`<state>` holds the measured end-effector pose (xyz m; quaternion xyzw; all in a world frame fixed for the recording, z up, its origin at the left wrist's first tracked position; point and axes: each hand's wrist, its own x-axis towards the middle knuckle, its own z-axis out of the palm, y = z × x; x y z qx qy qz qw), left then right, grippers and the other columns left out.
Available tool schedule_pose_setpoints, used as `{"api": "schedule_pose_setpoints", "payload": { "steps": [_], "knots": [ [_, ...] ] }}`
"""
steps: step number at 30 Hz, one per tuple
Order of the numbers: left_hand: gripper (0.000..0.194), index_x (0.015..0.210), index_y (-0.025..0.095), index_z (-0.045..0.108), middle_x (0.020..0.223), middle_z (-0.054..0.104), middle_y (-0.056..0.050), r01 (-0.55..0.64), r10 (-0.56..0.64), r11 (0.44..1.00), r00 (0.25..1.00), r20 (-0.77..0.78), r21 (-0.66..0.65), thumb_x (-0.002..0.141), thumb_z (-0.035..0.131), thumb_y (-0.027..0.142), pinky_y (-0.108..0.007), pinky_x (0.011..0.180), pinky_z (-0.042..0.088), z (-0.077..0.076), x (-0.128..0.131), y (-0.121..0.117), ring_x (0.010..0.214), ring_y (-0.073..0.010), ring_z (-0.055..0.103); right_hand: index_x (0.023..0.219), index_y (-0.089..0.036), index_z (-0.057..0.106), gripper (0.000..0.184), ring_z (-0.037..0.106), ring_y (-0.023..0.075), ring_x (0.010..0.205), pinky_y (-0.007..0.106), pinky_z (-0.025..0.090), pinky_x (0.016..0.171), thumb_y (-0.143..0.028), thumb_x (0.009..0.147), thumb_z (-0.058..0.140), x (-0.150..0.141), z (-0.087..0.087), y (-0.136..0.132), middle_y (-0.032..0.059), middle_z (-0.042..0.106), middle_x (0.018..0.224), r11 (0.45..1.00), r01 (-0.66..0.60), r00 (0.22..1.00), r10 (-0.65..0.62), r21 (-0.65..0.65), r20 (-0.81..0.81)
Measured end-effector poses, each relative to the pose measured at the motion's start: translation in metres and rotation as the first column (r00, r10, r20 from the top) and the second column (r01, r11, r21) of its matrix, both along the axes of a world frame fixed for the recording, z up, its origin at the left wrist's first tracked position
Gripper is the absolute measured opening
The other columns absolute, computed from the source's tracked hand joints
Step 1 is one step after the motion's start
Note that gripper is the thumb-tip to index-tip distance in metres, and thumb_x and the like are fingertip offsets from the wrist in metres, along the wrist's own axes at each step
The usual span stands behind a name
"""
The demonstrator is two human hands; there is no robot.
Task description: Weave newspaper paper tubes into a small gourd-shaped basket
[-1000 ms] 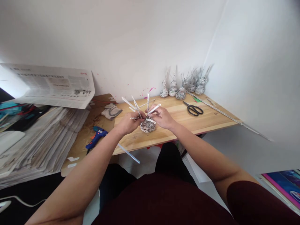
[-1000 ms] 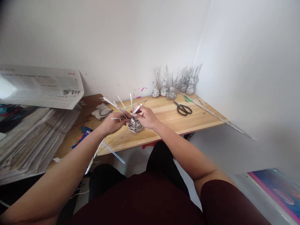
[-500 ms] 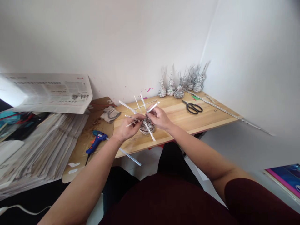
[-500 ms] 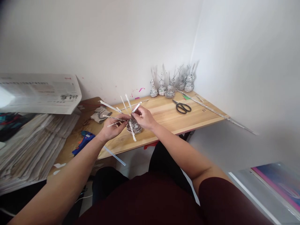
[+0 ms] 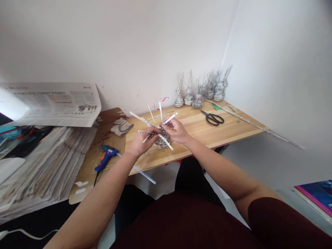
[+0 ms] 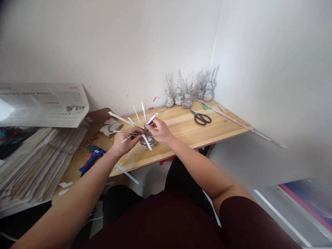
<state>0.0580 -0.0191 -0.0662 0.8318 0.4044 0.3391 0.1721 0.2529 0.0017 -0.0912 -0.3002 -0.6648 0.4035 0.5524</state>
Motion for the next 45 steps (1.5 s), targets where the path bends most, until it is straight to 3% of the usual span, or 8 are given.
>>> {"api": "schedule_pose_setpoints", "payload": {
  "steps": [11, 21, 26, 29, 32, 34, 38, 45],
  "knots": [
    [0.020, 0.085, 0.019, 0.066, 0.073, 0.065, 0.000, -0.060, 0.089, 0.993, 0.951, 0.296, -0.106, 0.087, 0.065, 0.039, -0.024, 0.064, 0.046, -0.016, 0.011, 0.005, 0.065, -0.0129, 0.059, 0.094, -0.023, 0.052, 0.012, 0.059, 0.0157, 0.074, 0.025, 0.049, 0.059, -0.033, 0.088, 0.055, -0.005, -0.006, 0.000, 0.0002, 0.059, 0.080, 0.993, 0.111, 0.994, -0.112, 0.032, 0.018],
    [0.021, 0.081, 0.019, 0.068, 0.066, 0.068, -0.002, -0.239, 0.248, 0.967, 0.962, 0.116, -0.083, 0.084, 0.062, 0.039, -0.028, 0.065, 0.050, 0.008, 0.022, 0.001, 0.068, -0.0188, 0.067, 0.092, -0.023, 0.054, 0.015, 0.053, 0.0133, 0.059, 0.024, 0.043, 0.054, -0.036, 0.085, 0.059, -0.005, -0.007, 0.005, -0.0044, 0.055, 0.067, 0.993, 0.115, 0.993, -0.115, -0.018, 0.022],
    [0.023, 0.081, 0.020, 0.067, 0.063, 0.068, -0.002, -0.247, 0.257, 0.963, 0.961, 0.104, -0.104, 0.086, 0.061, 0.041, -0.027, 0.062, 0.050, 0.006, 0.023, 0.004, 0.066, -0.0189, 0.067, 0.090, -0.023, 0.052, 0.017, 0.053, 0.0127, 0.057, 0.024, 0.043, 0.055, -0.039, 0.087, 0.059, -0.005, -0.005, 0.005, -0.0057, 0.053, 0.063, 0.989, 0.150, 0.988, -0.150, -0.012, 0.043],
    [0.024, 0.083, 0.020, 0.066, 0.062, 0.067, -0.001, -0.243, 0.258, 0.963, 0.956, 0.140, -0.114, 0.088, 0.059, 0.042, -0.027, 0.061, 0.051, 0.001, 0.023, 0.007, 0.061, -0.0178, 0.066, 0.094, -0.023, 0.051, 0.017, 0.060, 0.0134, 0.065, 0.024, 0.047, 0.059, -0.038, 0.089, 0.058, 0.000, 0.000, 0.000, -0.0030, 0.061, 0.075, 0.986, 0.164, 0.986, -0.164, -0.004, 0.017],
    [0.025, 0.080, 0.020, 0.065, 0.060, 0.067, -0.001, -0.251, 0.268, 0.959, 0.954, 0.132, -0.131, 0.089, 0.058, 0.042, -0.027, 0.059, 0.050, 0.002, 0.024, 0.007, 0.058, -0.0177, 0.065, 0.098, -0.021, 0.057, 0.019, 0.066, 0.0158, 0.079, 0.025, 0.049, 0.061, -0.036, 0.087, 0.062, 0.008, 0.004, -0.012, 0.0047, 0.068, 0.097, 0.951, 0.308, 0.951, -0.308, 0.037, -0.013],
    [0.024, 0.079, 0.020, 0.065, 0.060, 0.067, -0.001, -0.254, 0.272, 0.955, 0.955, 0.118, -0.150, 0.088, 0.058, 0.041, -0.027, 0.058, 0.050, 0.006, 0.026, 0.006, 0.059, -0.0181, 0.065, 0.095, -0.020, 0.064, 0.016, 0.066, 0.0166, 0.081, 0.026, 0.050, 0.063, -0.034, 0.087, 0.063, 0.012, 0.006, -0.021, 0.0064, 0.070, 0.097, 0.923, 0.371, 0.926, -0.375, 0.097, 0.029],
    [0.022, 0.078, 0.020, 0.066, 0.061, 0.067, -0.001, -0.246, 0.263, 0.956, 0.960, 0.098, -0.159, 0.087, 0.059, 0.039, -0.026, 0.057, 0.048, 0.013, 0.031, 0.002, 0.061, -0.0179, 0.065, 0.094, -0.020, 0.071, 0.011, 0.069, 0.0179, 0.079, 0.030, 0.053, 0.071, -0.024, 0.086, 0.064, 0.010, 0.004, -0.029, 0.0060, 0.075, 0.090, 0.957, 0.266, 0.941, -0.284, 0.117, 0.183],
    [0.021, 0.081, 0.021, 0.068, 0.063, 0.068, 0.001, -0.222, 0.232, 0.970, 0.967, 0.106, -0.094, 0.089, 0.058, 0.038, -0.025, 0.062, 0.048, 0.011, 0.032, -0.004, 0.064, -0.0166, 0.065, 0.082, -0.022, 0.071, 0.010, 0.068, 0.0195, 0.074, 0.033, 0.052, 0.073, -0.017, 0.085, 0.063, 0.006, 0.004, -0.021, 0.0039, 0.075, 0.081, 0.952, 0.279, 0.903, -0.305, 0.126, 0.303]
  ]
}}
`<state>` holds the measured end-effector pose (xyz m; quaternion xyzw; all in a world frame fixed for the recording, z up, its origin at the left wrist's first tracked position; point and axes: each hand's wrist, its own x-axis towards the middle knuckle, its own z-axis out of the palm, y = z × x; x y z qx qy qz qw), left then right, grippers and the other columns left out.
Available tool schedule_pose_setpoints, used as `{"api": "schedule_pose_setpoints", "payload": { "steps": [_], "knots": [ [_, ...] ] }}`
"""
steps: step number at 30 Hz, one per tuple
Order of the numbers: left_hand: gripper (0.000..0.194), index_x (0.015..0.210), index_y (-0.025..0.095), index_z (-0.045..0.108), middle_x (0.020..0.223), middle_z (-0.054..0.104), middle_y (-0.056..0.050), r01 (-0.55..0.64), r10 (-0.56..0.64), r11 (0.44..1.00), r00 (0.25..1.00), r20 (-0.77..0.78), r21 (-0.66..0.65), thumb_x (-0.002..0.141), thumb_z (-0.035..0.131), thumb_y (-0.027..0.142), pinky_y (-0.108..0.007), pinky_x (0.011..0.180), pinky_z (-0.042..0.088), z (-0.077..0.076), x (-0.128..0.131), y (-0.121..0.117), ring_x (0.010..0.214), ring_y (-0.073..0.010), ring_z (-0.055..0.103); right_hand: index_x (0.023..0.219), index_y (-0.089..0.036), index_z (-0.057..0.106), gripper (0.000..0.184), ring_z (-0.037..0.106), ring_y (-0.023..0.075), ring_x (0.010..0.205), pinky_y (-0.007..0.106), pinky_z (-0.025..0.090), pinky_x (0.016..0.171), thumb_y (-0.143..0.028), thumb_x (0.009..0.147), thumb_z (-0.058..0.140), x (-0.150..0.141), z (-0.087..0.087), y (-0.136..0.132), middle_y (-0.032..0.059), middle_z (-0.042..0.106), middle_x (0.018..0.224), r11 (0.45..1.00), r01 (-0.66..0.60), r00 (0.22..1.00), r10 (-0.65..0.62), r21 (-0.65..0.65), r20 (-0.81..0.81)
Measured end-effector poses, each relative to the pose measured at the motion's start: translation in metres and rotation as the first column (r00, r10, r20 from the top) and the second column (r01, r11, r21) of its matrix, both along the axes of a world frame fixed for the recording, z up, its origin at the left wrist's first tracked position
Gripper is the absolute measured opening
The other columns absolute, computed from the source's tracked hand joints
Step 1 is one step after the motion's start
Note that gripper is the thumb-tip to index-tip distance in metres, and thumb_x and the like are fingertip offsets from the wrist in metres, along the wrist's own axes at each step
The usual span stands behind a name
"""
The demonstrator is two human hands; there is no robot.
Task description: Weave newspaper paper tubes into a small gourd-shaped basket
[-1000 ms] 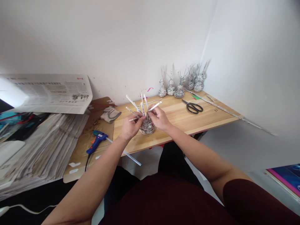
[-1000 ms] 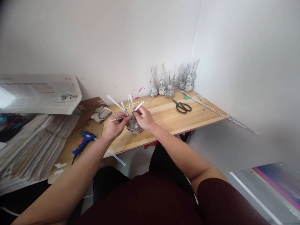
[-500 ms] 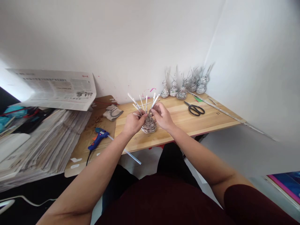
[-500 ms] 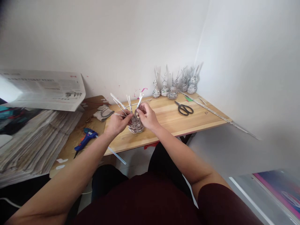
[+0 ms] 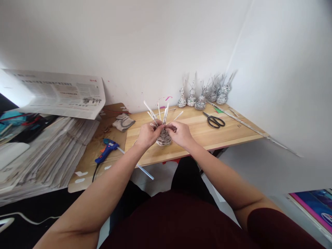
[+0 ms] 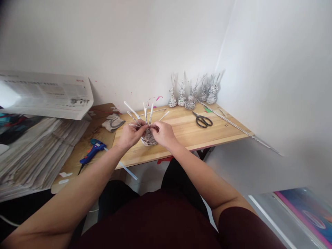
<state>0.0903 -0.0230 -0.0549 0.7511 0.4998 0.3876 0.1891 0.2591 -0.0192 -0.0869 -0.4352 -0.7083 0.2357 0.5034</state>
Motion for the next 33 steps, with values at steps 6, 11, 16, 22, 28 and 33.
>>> {"api": "schedule_pose_setpoints", "payload": {
  "steps": [6, 11, 16, 22, 28, 33],
  "knots": [
    [0.017, 0.085, 0.022, 0.070, 0.075, 0.072, -0.001, -0.028, 0.026, 0.996, 0.999, 0.030, 0.085, 0.087, 0.060, 0.036, -0.025, 0.066, 0.051, -0.005, 0.002, 0.000, 0.072, -0.0172, 0.067, 0.076, -0.020, 0.067, 0.014, 0.066, 0.0222, 0.079, 0.033, 0.048, 0.073, -0.012, 0.084, 0.059, 0.002, 0.011, -0.005, 0.0070, 0.072, 0.080, 0.988, 0.009, 0.960, -0.051, 0.151, 0.276],
    [0.019, 0.084, 0.021, 0.067, 0.067, 0.068, 0.000, -0.067, 0.065, 0.998, 0.995, 0.076, 0.021, 0.089, 0.057, 0.037, -0.025, 0.061, 0.048, -0.005, 0.005, 0.001, 0.066, -0.0169, 0.065, 0.080, -0.021, 0.071, 0.011, 0.068, 0.0195, 0.074, 0.032, 0.050, 0.071, -0.013, 0.082, 0.062, 0.006, 0.014, -0.006, 0.0042, 0.075, 0.082, 0.999, -0.038, 0.991, 0.034, 0.029, 0.126],
    [0.020, 0.086, 0.022, 0.064, 0.063, 0.063, 0.002, -0.033, 0.030, 0.999, 0.994, 0.106, 0.030, 0.091, 0.057, 0.039, -0.024, 0.059, 0.047, -0.010, 0.003, 0.002, 0.058, -0.0144, 0.061, 0.091, -0.019, 0.073, 0.011, 0.068, 0.0194, 0.070, 0.034, 0.052, 0.070, -0.020, 0.085, 0.064, 0.009, 0.024, 0.007, 0.0044, 0.074, 0.077, 0.990, -0.006, 1.000, 0.010, -0.143, 0.026],
    [0.019, 0.087, 0.022, 0.061, 0.066, 0.065, 0.002, -0.013, 0.011, 1.000, 0.996, 0.090, 0.019, 0.091, 0.057, 0.040, -0.024, 0.059, 0.048, -0.011, 0.001, 0.001, 0.059, -0.0145, 0.063, 0.076, -0.020, 0.065, 0.007, 0.063, 0.0169, 0.070, 0.031, 0.050, 0.071, -0.015, 0.079, 0.066, 0.003, 0.035, 0.012, 0.0013, 0.069, 0.075, 0.997, -0.013, 0.999, 0.016, -0.078, 0.038],
    [0.019, 0.086, 0.021, 0.058, 0.066, 0.067, 0.001, 0.021, -0.021, 1.000, 0.997, 0.078, 0.010, 0.090, 0.058, 0.040, -0.025, 0.060, 0.049, -0.008, -0.001, 0.002, 0.062, -0.0165, 0.067, 0.083, -0.022, 0.056, 0.006, 0.057, 0.0156, 0.065, 0.028, 0.046, 0.065, -0.018, 0.086, 0.054, 0.001, 0.022, 0.008, -0.0008, 0.060, 0.072, 0.996, -0.069, 0.995, 0.074, 0.065, -0.072],
    [0.016, 0.084, 0.022, 0.060, 0.067, 0.069, -0.001, 0.022, -0.022, 1.000, 1.000, -0.016, -0.001, 0.090, 0.057, 0.036, -0.026, 0.060, 0.048, -0.002, -0.001, 0.003, 0.065, -0.0182, 0.068, 0.087, -0.024, 0.055, 0.006, 0.060, 0.0193, 0.077, 0.031, 0.049, 0.071, -0.023, 0.091, 0.051, -0.001, 0.013, 0.008, 0.0045, 0.063, 0.086, 0.988, -0.038, 0.999, 0.042, 0.148, -0.027]
  ]
}}
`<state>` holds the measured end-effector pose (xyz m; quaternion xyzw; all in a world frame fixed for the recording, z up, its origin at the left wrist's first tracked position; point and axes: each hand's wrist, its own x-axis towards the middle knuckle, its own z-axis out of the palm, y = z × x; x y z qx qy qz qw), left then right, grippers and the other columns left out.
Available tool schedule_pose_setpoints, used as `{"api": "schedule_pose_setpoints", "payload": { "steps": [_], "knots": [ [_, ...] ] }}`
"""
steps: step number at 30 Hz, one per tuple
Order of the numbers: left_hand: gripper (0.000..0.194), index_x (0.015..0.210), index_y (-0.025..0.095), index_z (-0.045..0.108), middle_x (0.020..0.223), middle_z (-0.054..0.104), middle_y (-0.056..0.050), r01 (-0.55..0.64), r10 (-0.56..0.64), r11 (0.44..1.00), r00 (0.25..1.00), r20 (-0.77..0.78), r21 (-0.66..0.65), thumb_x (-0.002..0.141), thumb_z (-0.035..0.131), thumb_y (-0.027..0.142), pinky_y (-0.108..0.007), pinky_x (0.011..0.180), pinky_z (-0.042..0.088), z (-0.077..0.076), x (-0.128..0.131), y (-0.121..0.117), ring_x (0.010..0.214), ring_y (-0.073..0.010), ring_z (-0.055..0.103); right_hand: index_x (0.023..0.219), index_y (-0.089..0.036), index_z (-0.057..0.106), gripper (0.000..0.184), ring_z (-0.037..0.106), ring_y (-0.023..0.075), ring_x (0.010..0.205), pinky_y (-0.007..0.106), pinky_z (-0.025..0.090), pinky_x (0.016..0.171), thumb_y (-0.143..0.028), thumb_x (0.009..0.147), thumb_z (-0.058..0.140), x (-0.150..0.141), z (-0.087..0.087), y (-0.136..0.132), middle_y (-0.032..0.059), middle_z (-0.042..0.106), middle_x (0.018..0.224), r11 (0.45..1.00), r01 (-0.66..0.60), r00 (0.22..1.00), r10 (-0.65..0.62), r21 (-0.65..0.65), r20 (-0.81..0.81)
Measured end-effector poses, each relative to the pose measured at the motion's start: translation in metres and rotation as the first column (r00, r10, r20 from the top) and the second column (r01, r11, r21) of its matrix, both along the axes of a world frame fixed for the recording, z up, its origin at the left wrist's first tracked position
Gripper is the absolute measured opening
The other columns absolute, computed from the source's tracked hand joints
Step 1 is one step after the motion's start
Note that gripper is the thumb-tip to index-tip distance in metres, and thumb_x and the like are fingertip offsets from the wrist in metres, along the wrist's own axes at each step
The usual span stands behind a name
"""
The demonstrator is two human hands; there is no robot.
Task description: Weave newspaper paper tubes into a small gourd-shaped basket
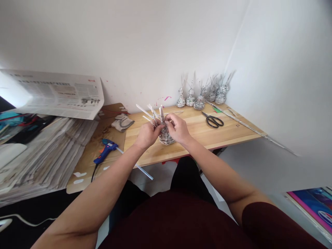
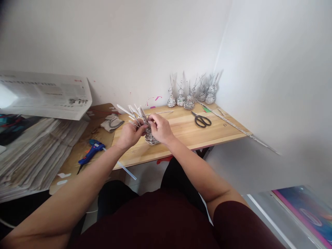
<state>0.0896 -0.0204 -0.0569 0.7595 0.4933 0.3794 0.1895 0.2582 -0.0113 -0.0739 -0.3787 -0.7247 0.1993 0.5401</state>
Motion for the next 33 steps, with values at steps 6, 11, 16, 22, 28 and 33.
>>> {"api": "schedule_pose_setpoints", "payload": {
  "steps": [6, 11, 16, 22, 28, 33],
  "knots": [
    [0.011, 0.081, 0.022, 0.061, 0.067, 0.070, -0.001, -0.035, 0.035, 0.999, 0.999, -0.036, 0.005, 0.087, 0.058, 0.031, -0.026, 0.061, 0.048, 0.003, 0.003, 0.001, 0.065, -0.0194, 0.068, 0.092, -0.025, 0.054, 0.011, 0.063, 0.0201, 0.079, 0.031, 0.050, 0.072, -0.030, 0.098, 0.046, -0.005, -0.013, -0.001, 0.0043, 0.063, 0.085, 0.999, 0.032, 0.998, -0.031, 0.028, -0.045],
    [0.017, 0.082, 0.021, 0.060, 0.067, 0.069, 0.000, -0.018, 0.018, 1.000, 1.000, 0.024, -0.026, 0.089, 0.056, 0.036, -0.025, 0.061, 0.048, 0.001, 0.005, 0.002, 0.063, -0.0175, 0.067, 0.094, -0.025, 0.054, 0.013, 0.062, 0.0185, 0.071, 0.029, 0.049, 0.069, -0.031, 0.099, 0.044, -0.005, -0.020, 0.001, 0.0019, 0.063, 0.076, 0.993, 0.080, 0.997, -0.078, 0.084, -0.026],
    [0.018, 0.081, 0.020, 0.059, 0.066, 0.067, 0.000, -0.036, 0.036, 0.999, 0.999, -0.029, -0.003, 0.090, 0.056, 0.036, -0.025, 0.062, 0.045, 0.002, 0.009, 0.002, 0.063, -0.0167, 0.065, 0.091, -0.025, 0.053, 0.012, 0.060, 0.0169, 0.063, 0.029, 0.047, 0.065, -0.030, 0.098, 0.045, -0.007, -0.022, 0.007, -0.0003, 0.061, 0.070, 0.984, 0.139, 0.990, -0.134, 0.115, -0.053],
    [0.018, 0.081, 0.020, 0.060, 0.062, 0.066, 0.001, -0.080, 0.083, 0.996, 0.992, -0.100, 0.037, 0.091, 0.056, 0.034, -0.026, 0.064, 0.044, 0.011, 0.010, 0.004, 0.061, -0.0165, 0.062, 0.093, -0.025, 0.049, 0.011, 0.060, 0.0136, 0.052, 0.026, 0.049, 0.054, -0.035, 0.095, 0.052, -0.005, -0.014, 0.005, -0.0026, 0.063, 0.071, 0.992, -0.008, 0.965, -0.025, -0.123, -0.262],
    [0.018, 0.083, 0.019, 0.062, 0.065, 0.068, 0.000, -0.061, 0.061, 0.998, 0.990, -0.130, 0.010, 0.092, 0.056, 0.034, -0.026, 0.064, 0.044, 0.019, 0.010, 0.002, 0.062, -0.0162, 0.063, 0.099, -0.022, 0.054, 0.012, 0.064, 0.0131, 0.072, 0.025, 0.053, 0.063, -0.027, 0.089, 0.058, 0.005, -0.001, -0.015, 0.0044, 0.066, 0.095, 0.999, 0.044, 0.963, -0.050, -0.030, -0.266],
    [0.017, 0.083, 0.019, 0.064, 0.068, 0.069, 0.000, -0.038, 0.045, 0.998, 0.985, -0.165, 0.044, 0.090, 0.056, 0.032, -0.026, 0.064, 0.044, 0.021, 0.012, -0.002, 0.064, -0.0155, 0.063, 0.119, -0.021, 0.060, 0.042, 0.056, 0.0097, 0.060, 0.026, 0.051, 0.064, -0.012, 0.078, 0.060, 0.012, 0.005, -0.019, 0.0051, 0.065, 0.101, 1.000, 0.008, 0.998, -0.007, -0.026, 0.058]
  ]
}}
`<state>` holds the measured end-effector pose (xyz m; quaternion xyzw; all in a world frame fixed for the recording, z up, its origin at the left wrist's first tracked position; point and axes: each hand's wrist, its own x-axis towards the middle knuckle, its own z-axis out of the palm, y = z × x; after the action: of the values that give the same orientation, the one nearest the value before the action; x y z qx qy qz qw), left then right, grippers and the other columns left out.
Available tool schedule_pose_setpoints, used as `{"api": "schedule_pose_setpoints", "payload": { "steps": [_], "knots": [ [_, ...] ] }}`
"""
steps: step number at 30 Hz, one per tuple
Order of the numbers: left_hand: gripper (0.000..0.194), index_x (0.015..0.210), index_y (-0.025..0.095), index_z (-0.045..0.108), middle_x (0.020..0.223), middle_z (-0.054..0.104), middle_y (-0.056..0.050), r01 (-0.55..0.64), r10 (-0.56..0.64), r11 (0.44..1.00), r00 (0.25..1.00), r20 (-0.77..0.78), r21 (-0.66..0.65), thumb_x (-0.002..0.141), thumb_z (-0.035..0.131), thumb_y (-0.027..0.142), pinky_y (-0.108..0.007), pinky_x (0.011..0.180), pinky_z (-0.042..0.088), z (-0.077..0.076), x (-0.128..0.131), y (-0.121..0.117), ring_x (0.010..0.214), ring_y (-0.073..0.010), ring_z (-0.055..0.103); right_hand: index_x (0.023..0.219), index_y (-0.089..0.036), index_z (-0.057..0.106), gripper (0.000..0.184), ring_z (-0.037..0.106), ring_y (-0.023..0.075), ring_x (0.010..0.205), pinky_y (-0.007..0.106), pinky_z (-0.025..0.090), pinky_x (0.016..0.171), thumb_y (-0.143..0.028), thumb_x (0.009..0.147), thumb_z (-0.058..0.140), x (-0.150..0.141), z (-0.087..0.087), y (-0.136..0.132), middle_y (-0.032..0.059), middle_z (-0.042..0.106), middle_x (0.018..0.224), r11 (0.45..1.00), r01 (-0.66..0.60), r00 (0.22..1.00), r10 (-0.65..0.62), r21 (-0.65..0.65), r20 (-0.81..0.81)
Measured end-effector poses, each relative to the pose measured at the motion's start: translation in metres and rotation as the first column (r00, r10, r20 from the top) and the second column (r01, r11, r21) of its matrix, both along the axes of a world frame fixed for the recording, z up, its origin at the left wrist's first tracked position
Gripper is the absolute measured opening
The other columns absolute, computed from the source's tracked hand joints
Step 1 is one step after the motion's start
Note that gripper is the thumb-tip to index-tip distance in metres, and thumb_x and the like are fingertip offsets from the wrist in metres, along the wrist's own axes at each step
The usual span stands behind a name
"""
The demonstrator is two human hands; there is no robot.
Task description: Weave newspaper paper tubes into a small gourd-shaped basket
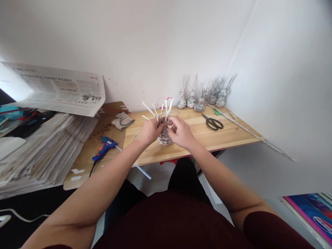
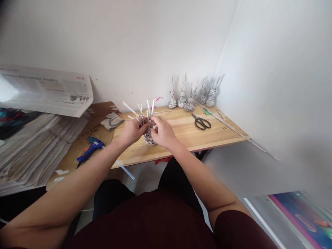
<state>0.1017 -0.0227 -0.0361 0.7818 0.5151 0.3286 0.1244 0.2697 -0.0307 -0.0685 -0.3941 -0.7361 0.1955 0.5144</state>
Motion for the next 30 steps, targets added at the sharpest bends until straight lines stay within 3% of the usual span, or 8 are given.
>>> {"api": "schedule_pose_setpoints", "payload": {
  "steps": [4, 9, 13, 17, 20, 24, 30],
  "knots": [
    [0.015, 0.086, 0.019, 0.063, 0.067, 0.068, 0.001, 0.027, -0.023, 0.999, 0.997, 0.078, -0.045, 0.087, 0.060, 0.034, -0.025, 0.062, 0.046, -0.002, 0.000, 0.000, 0.064, -0.0152, 0.063, 0.110, -0.020, 0.064, 0.034, 0.059, 0.0138, 0.064, 0.027, 0.049, 0.067, -0.015, 0.077, 0.066, 0.000, -0.001, 0.001, 0.0006, 0.066, 0.082, 0.994, 0.024, 0.996, -0.014, -0.111, 0.090],
    [0.014, 0.087, 0.020, 0.059, 0.065, 0.066, 0.002, 0.073, -0.057, 0.990, 0.990, 0.132, -0.119, 0.086, 0.061, 0.034, -0.026, 0.061, 0.048, 0.000, 0.002, 0.001, 0.063, -0.0161, 0.064, 0.088, -0.021, 0.068, 0.010, 0.061, 0.0158, 0.063, 0.027, 0.044, 0.063, -0.020, 0.078, 0.069, -0.001, -0.001, 0.000, -0.0013, 0.066, 0.067, 0.983, 0.093, 0.984, -0.066, -0.160, 0.166],
    [0.017, 0.094, 0.020, 0.059, 0.066, 0.067, 0.001, 0.028, -0.015, 0.984, 0.997, 0.078, -0.177, 0.084, 0.065, 0.032, -0.026, 0.060, 0.048, 0.011, 0.004, -0.002, 0.063, -0.0172, 0.066, 0.079, -0.020, 0.069, 0.001, 0.066, 0.0172, 0.067, 0.027, 0.045, 0.064, -0.020, 0.078, 0.069, -0.001, -0.004, 0.001, 0.0016, 0.073, 0.073, 0.982, 0.088, 0.990, -0.067, -0.170, 0.124],
    [0.026, 0.097, 0.019, 0.062, 0.076, 0.072, -0.002, 0.092, -0.075, 0.969, 0.994, 0.082, -0.229, 0.079, 0.072, 0.035, -0.026, 0.061, 0.051, 0.017, -0.002, -0.003, 0.068, -0.0177, 0.068, 0.073, -0.020, 0.069, 0.010, 0.065, 0.0166, 0.062, 0.026, 0.045, 0.060, -0.027, 0.079, 0.069, 0.002, -0.009, 0.004, 0.0024, 0.073, 0.070, 0.977, 0.088, 0.996, -0.082, -0.195, 0.036],
    [0.029, 0.102, 0.019, 0.065, 0.094, 0.075, -0.004, 0.171, -0.153, 0.960, 0.984, 0.097, -0.221, 0.075, 0.073, 0.026, -0.025, 0.063, 0.053, 0.015, -0.009, -0.001, 0.072, -0.0159, 0.068, 0.070, -0.019, 0.067, 0.013, 0.063, 0.0154, 0.060, 0.026, 0.044, 0.058, -0.029, 0.077, 0.070, 0.007, -0.009, 0.006, 0.0018, 0.071, 0.067, 0.969, 0.097, 0.995, -0.096, -0.229, 0.020],
    [0.022, 0.099, 0.018, 0.072, 0.097, 0.075, -0.004, 0.133, -0.121, 0.973, 0.990, 0.073, -0.188, 0.080, 0.067, 0.027, -0.026, 0.062, 0.053, 0.012, -0.013, -0.001, 0.070, -0.0146, 0.067, 0.069, -0.020, 0.062, 0.017, 0.060, 0.0148, 0.057, 0.026, 0.045, 0.057, -0.033, 0.080, 0.065, 0.014, -0.009, 0.011, -0.0003, 0.066, 0.062, 0.958, 0.065, 0.997, -0.075, -0.279, -0.024],
    [0.020, 0.095, 0.022, 0.080, 0.093, 0.075, -0.004, 0.075, -0.073, 0.997, 0.996, 0.051, -0.030, 0.080, 0.073, 0.032, -0.027, 0.069, 0.051, 0.008, -0.009, 0.001, 0.072, -0.0152, 0.066, 0.070, -0.022, 0.056, 0.022, 0.056, 0.0148, 0.057, 0.027, 0.046, 0.056, -0.040, 0.081, 0.062, 0.019, -0.016, 0.017, -0.0021, 0.059, 0.060, 0.955, -0.015, 0.995, -0.013, -0.297, -0.094]
  ]
}}
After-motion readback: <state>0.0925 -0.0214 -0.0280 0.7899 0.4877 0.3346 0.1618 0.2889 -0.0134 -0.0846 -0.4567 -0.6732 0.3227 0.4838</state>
